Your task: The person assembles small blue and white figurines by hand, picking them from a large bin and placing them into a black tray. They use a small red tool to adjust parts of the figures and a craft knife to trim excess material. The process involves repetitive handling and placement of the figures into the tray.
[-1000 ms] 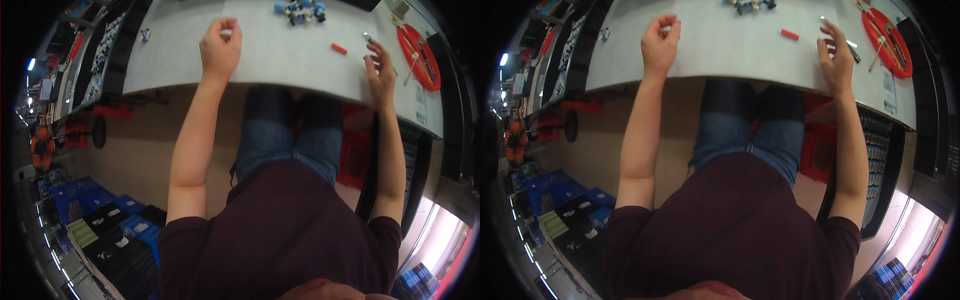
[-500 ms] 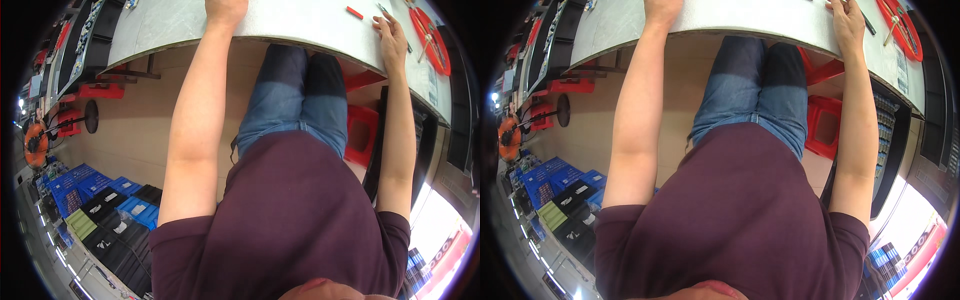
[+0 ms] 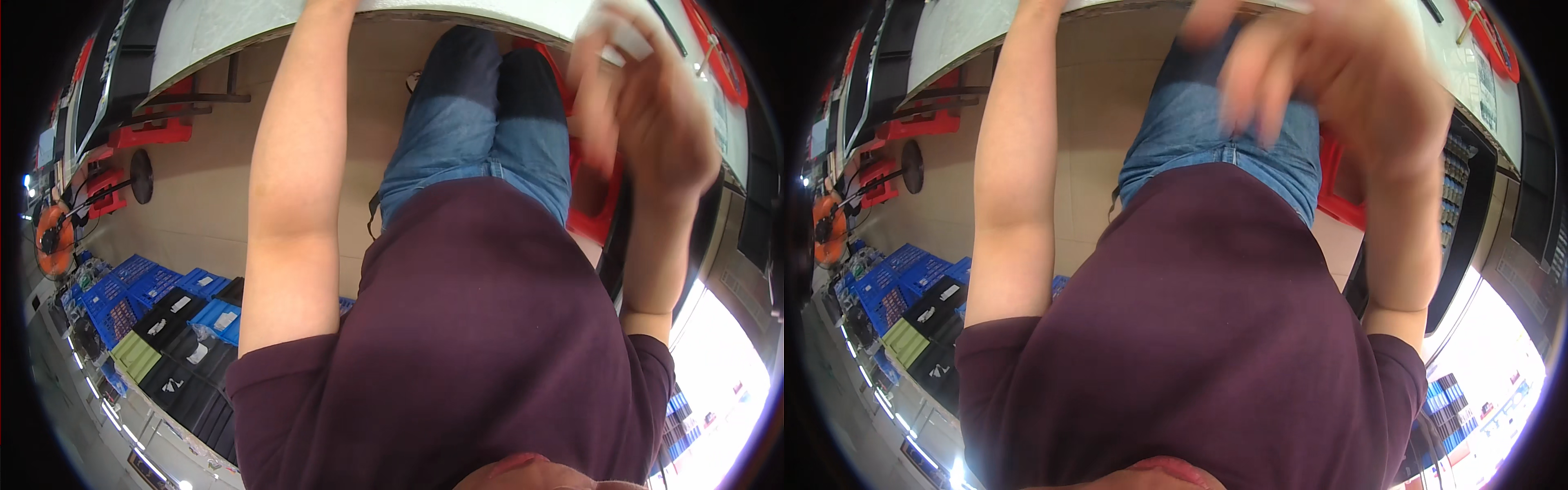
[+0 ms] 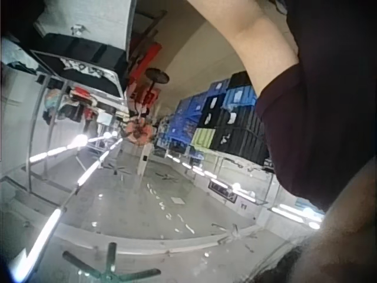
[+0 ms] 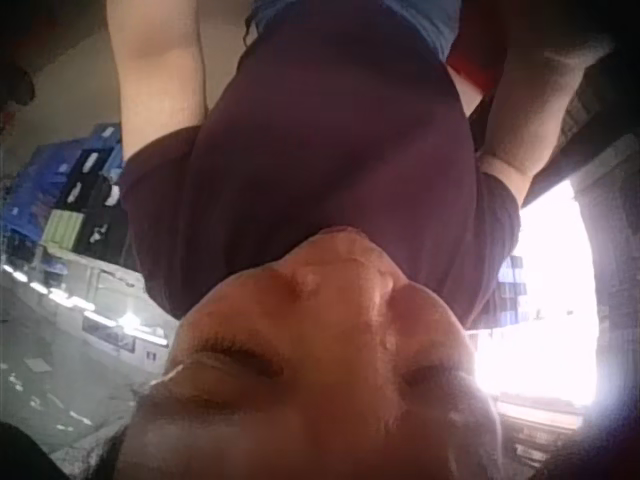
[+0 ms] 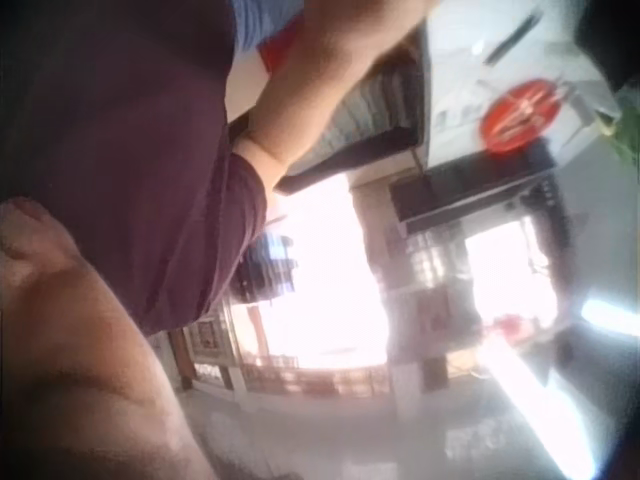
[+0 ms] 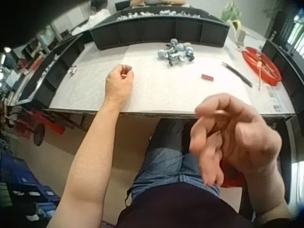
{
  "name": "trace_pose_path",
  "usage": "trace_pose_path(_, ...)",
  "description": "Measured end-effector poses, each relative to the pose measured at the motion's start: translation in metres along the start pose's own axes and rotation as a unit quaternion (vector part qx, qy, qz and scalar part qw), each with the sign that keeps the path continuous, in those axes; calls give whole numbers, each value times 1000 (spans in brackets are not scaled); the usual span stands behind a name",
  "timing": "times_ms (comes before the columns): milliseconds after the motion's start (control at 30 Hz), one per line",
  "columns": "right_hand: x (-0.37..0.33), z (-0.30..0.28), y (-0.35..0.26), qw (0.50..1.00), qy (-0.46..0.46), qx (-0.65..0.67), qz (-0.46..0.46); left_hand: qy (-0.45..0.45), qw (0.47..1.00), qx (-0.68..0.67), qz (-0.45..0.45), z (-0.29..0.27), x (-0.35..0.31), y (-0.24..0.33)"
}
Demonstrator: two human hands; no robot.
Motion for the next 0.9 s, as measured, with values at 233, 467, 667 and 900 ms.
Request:
trace_pose_path(233,4,0,127,951,-29,-137,274,-21,1000,8,15,11,6,17)
trace_pose_path(467,-8,38,89,935,-99,143,309,-7,1000,-9,-6,5,1,3)
trace_pose_path(667,-50,-61,148,801,155,-554,168,-29,999,24,30,12,-1,10)
trace_pose_path(900,-9,-45,33,844,149,-513,-56,5,1000,-20,19,15,3,10)
Point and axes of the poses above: each hand's wrist, its own x-axis towards the middle knuckle, its own z-axis out of the palm, y = z × x, the point moved 7 cm from there along x, towards the middle knuckle, and after that the axes turned 6 degrees about z, right-handed, at the moved point
